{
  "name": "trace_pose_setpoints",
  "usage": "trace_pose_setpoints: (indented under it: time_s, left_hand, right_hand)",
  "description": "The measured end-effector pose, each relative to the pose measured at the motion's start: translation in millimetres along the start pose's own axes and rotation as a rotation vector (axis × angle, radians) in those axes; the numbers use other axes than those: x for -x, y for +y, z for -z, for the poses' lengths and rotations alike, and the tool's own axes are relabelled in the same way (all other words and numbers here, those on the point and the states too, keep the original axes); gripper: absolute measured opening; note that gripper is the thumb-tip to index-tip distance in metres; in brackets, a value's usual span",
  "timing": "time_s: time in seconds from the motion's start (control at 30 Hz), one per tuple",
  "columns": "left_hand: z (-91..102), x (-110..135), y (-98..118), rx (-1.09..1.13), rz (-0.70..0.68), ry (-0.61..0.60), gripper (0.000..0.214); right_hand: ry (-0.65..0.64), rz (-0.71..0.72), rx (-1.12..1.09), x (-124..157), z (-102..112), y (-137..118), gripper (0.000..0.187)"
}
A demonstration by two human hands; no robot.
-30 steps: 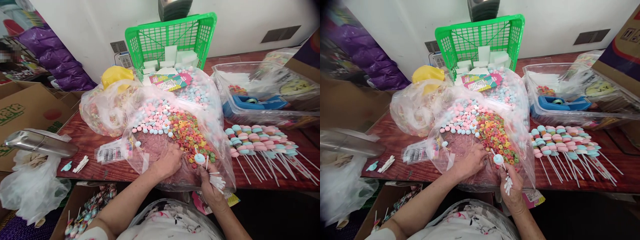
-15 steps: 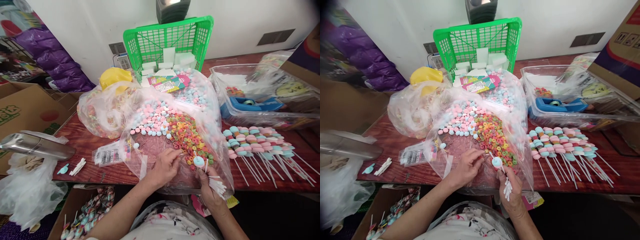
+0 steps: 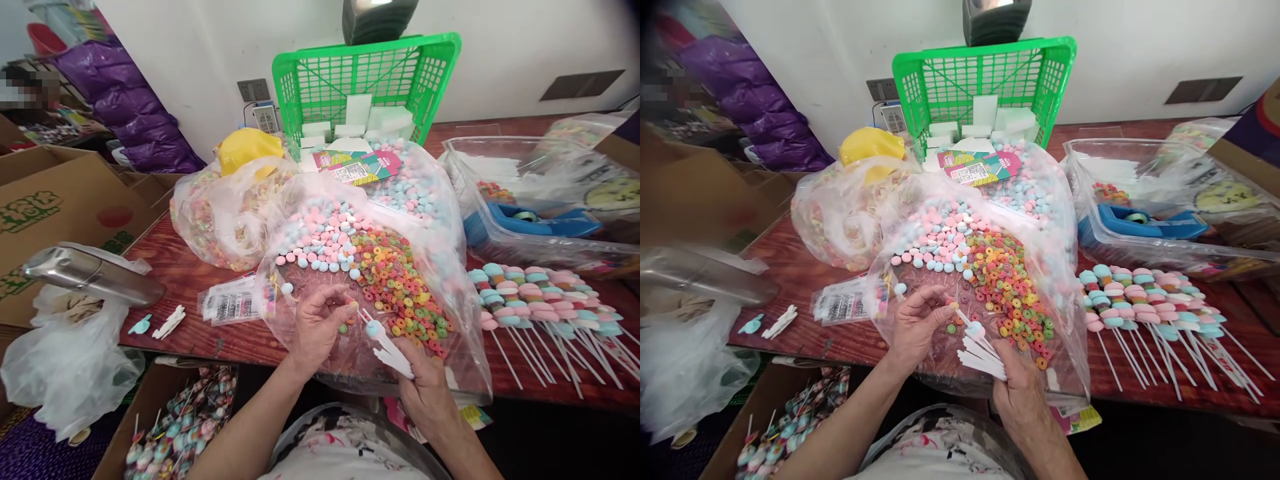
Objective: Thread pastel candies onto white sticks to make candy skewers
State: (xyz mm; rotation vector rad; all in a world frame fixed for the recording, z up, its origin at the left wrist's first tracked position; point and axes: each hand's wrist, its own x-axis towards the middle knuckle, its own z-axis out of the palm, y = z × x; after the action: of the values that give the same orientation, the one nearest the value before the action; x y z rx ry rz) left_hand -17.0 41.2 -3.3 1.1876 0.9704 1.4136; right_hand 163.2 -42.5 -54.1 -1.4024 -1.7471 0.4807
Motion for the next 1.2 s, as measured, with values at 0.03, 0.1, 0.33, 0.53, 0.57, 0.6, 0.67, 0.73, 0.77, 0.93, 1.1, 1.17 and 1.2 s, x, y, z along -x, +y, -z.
trace_pose_setpoints:
  time_s: [0.03, 0.1, 0.33, 0.53, 0.57, 0.6, 0.67, 0.73, 0.77, 0.93, 1.1, 1.17, 1.2]
  left_hand:
    - [1.6, 1.2, -0.1, -0.112, -0.113, -0.021, 0.024]
    - [4.4, 2.8, 1.1, -0.346, -0.346, -0.098, 0.016]
    - [-1.0, 4.6, 2.6, -0.251, -0.263, -0.055, 0.034]
    - [-3.2, 6.4, -5.3, -0.147, -0.141, -0.046, 0.040]
    - [-2.9, 6.2, -6.0, -0.147, -0.150, -0.050, 0.040]
    - [-2.9, 5.7, -6.4, -0.126, -0.146, -0.049, 0.041]
    - [-3.7, 3.9, -6.2, -0.034, -0.092, -0.038, 0.044]
    - [-5.2, 1.6, -5.1, 0.059, -0.004, -0.031, 0.044]
    - [-5.9, 0.6, -4.6, 0.087, 0.028, -0.028, 0.044]
    - [-4.5, 0.3, -3.6, -0.043, -0.086, 0.006, 0.041]
    - [1.1, 4.2, -3.4, -0.365, -0.345, -0.074, 0.041]
    - [2.3, 4.6, -4.9, -0.363, -0.355, -0.073, 0.043]
    - [2.5, 4.5, -6.0, -0.340, -0.345, -0.060, 0.044]
  right_hand:
    - [-0.010, -0.006, 0.012, 0.4, 0.2, -0.7, 0.034]
    - [-0.017, -0.027, 0.038, 1.2, 0.6, -2.4, 0.037]
    - [0.067, 0.007, -0.040, -2.8, -0.9, -10.1, 0.025]
    - [0.110, 0.088, -0.054, -9.8, -1.5, -10.4, 0.029]
    - [0.118, 0.096, -0.059, -9.7, -1.1, -9.1, 0.029]
    - [0.126, 0.105, -0.066, -9.2, -0.6, -7.6, 0.030]
    - [0.136, 0.113, -0.072, -7.2, 0.0, -3.7, 0.032]
    - [0.135, 0.112, -0.067, -4.4, 0.2, 0.0, 0.033]
    - [0.133, 0.107, -0.064, -3.0, 0.1, 1.5, 0.034]
    - [0.107, 0.077, -0.063, 1.1, -1.0, 3.9, 0.036]
    - [0.041, -0.004, -0.060, 1.2, -1.3, 6.3, 0.035]
    - [0.005, 0.007, -0.055, 1.0, -0.6, 8.5, 0.034]
    - [-0.004, 0.023, -0.049, 0.8, -0.2, 9.2, 0.034]
